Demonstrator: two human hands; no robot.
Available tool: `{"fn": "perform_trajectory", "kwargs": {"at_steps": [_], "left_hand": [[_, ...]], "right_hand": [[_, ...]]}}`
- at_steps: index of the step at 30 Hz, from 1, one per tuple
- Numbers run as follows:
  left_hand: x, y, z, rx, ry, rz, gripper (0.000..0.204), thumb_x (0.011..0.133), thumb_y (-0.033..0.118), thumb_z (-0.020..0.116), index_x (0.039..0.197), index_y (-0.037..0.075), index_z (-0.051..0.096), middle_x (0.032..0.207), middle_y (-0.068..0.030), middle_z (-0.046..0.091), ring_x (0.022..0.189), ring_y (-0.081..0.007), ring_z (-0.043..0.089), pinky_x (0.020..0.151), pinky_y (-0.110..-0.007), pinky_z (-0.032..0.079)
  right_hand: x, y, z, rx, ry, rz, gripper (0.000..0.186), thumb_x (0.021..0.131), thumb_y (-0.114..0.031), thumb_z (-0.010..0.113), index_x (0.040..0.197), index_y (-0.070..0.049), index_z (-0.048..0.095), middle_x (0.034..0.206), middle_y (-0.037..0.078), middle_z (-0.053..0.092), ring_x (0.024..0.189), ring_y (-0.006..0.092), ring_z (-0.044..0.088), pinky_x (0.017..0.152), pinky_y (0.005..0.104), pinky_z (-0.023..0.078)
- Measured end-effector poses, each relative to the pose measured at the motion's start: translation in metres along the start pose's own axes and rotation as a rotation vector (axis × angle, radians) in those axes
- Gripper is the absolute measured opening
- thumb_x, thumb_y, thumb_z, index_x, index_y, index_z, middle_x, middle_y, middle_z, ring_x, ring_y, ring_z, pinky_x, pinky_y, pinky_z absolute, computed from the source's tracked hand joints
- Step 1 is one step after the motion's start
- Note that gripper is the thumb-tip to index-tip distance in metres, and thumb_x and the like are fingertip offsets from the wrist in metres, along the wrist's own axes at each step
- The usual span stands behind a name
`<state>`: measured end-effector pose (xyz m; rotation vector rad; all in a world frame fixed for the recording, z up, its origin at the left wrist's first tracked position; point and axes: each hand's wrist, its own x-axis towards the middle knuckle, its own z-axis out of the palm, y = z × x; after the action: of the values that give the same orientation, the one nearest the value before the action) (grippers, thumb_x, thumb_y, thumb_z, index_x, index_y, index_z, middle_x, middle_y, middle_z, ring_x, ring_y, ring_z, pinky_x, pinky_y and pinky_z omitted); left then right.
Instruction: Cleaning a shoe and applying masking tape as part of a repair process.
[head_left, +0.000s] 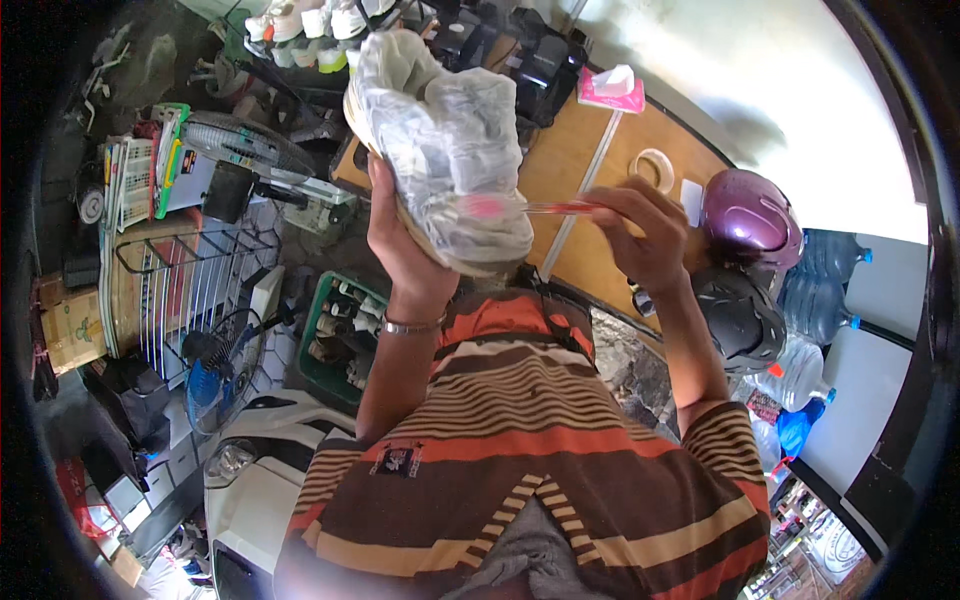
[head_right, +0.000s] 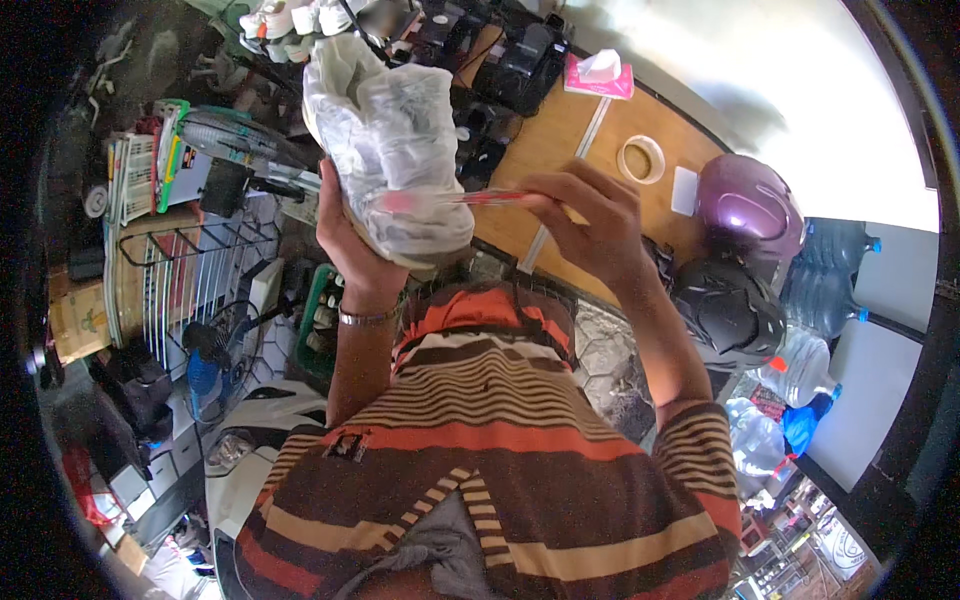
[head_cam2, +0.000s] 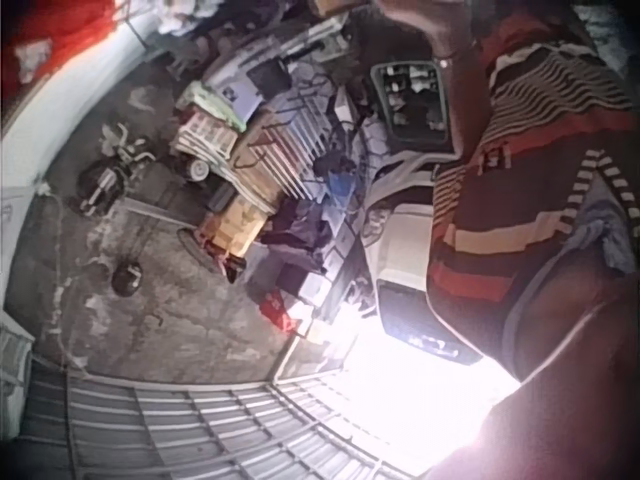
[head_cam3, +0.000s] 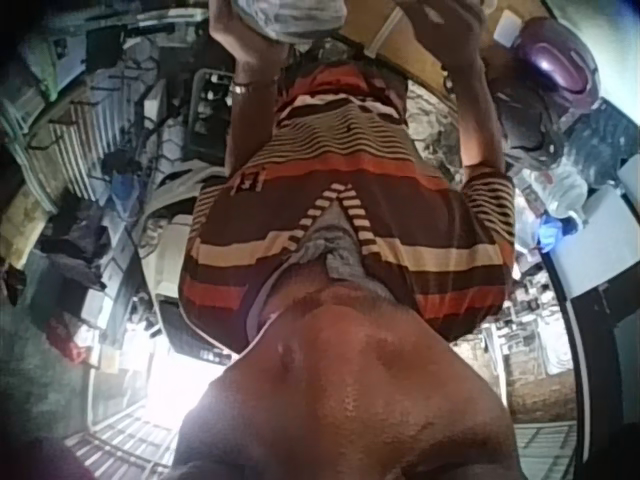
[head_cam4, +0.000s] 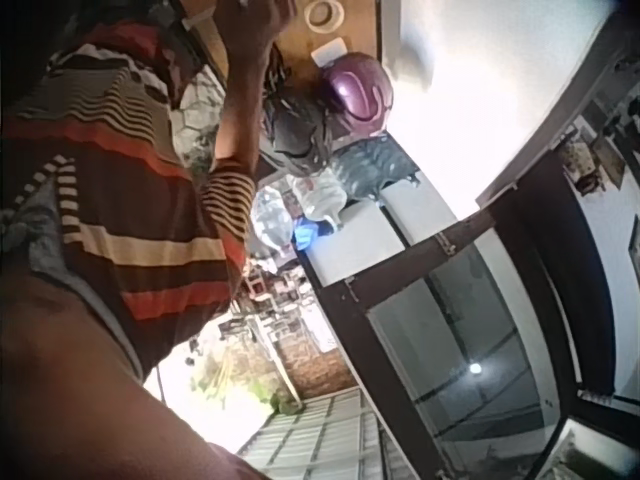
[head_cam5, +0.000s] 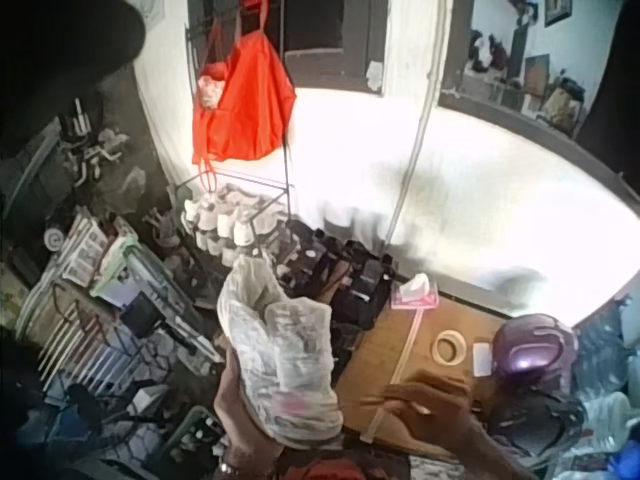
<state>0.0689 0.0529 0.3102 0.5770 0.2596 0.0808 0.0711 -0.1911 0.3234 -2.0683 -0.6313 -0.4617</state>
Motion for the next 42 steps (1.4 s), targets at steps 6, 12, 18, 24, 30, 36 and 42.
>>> {"fn": "perform_trajectory", "kwargs": {"at_steps": [6,12,18,24,30,36,42], "left_hand": [[0.002,-0.006,0.008,-0.068,-0.007,-0.058,0.054,0.111,0.045,0.038,0.15,0.008,0.046,0.143,-0.012,0.059,0.129,-0.0324,0.059,0.11,-0.051,0.047],[-0.001,-0.009,0.004,0.017,0.061,-0.049,0.058,0.11,0.048,0.04,0.153,0.01,0.041,0.147,-0.0114,0.055,0.132,-0.033,0.057,0.111,-0.052,0.046],[0.001,-0.005,-0.004,-0.037,0.019,-0.082,0.057,0.109,0.047,0.04,0.153,0.011,0.043,0.146,-0.0108,0.056,0.132,-0.0333,0.057,0.11,-0.052,0.047],[0.003,0.002,-0.02,-0.085,-0.052,-0.138,0.056,0.11,0.047,0.036,0.152,0.01,0.045,0.146,-0.0126,0.056,0.13,-0.0335,0.059,0.11,-0.052,0.048],[0.013,0.004,-0.046,-0.405,-0.194,-0.335,0.064,0.106,0.037,0.051,0.155,-0.001,0.037,0.149,-0.0256,0.048,0.136,-0.0405,0.05,0.118,-0.054,0.041],[0.014,0.005,-0.047,-0.845,-0.237,-0.553,0.079,0.095,0.02,0.07,0.16,0.003,0.029,0.153,-0.0212,0.043,0.14,-0.0351,0.044,0.123,-0.054,0.034],[0.004,0.01,-0.038,-0.946,-0.168,-0.605,0.077,0.096,0.027,0.066,0.16,0.004,0.03,0.153,-0.0197,0.044,0.141,-0.0365,0.044,0.122,-0.053,0.035]], "right_hand": [[-0.012,0.003,-0.009,-0.085,-0.052,0.071,0.011,0.089,-0.016,0.079,0.098,-0.011,0.078,0.078,0.004,0.065,0.064,0.0184,0.064,0.059,0.0328,0.051],[-0.011,0.002,-0.015,-0.131,-0.127,-0.037,0.012,0.087,-0.017,0.08,0.098,-0.012,0.078,0.075,0.004,0.063,0.064,0.0186,0.063,0.058,0.0332,0.05],[-0.012,0.009,-0.017,0.0,-0.042,0.015,0.01,0.088,-0.013,0.079,0.098,-0.011,0.078,0.077,0.005,0.064,0.066,0.0178,0.064,0.06,0.032,0.05],[-0.015,0.012,-0.011,0.057,-0.155,0.089,0.017,0.099,-0.019,0.071,0.096,-0.004,0.076,0.078,0.004,0.065,0.068,0.0134,0.059,0.061,0.028,0.046],[-0.017,0.013,-0.024,0.494,0.407,0.331,0.035,0.106,-0.037,0.061,0.105,-0.004,0.072,0.081,0.003,0.065,0.069,0.0095,0.052,0.061,0.0233,0.037],[-0.046,0.004,0.056,0.178,0.153,0.063,0.03,0.11,-0.029,0.052,0.098,-0.002,0.059,0.089,0.009,0.067,0.075,0.0151,0.06,0.065,0.029,0.045],[-0.037,-0.005,0.04,0.275,0.138,0.218,0.02,0.106,-0.02,0.058,0.109,-0.001,0.066,0.085,0.012,0.067,0.075,0.0194,0.067,0.063,0.0321,0.049]]}}
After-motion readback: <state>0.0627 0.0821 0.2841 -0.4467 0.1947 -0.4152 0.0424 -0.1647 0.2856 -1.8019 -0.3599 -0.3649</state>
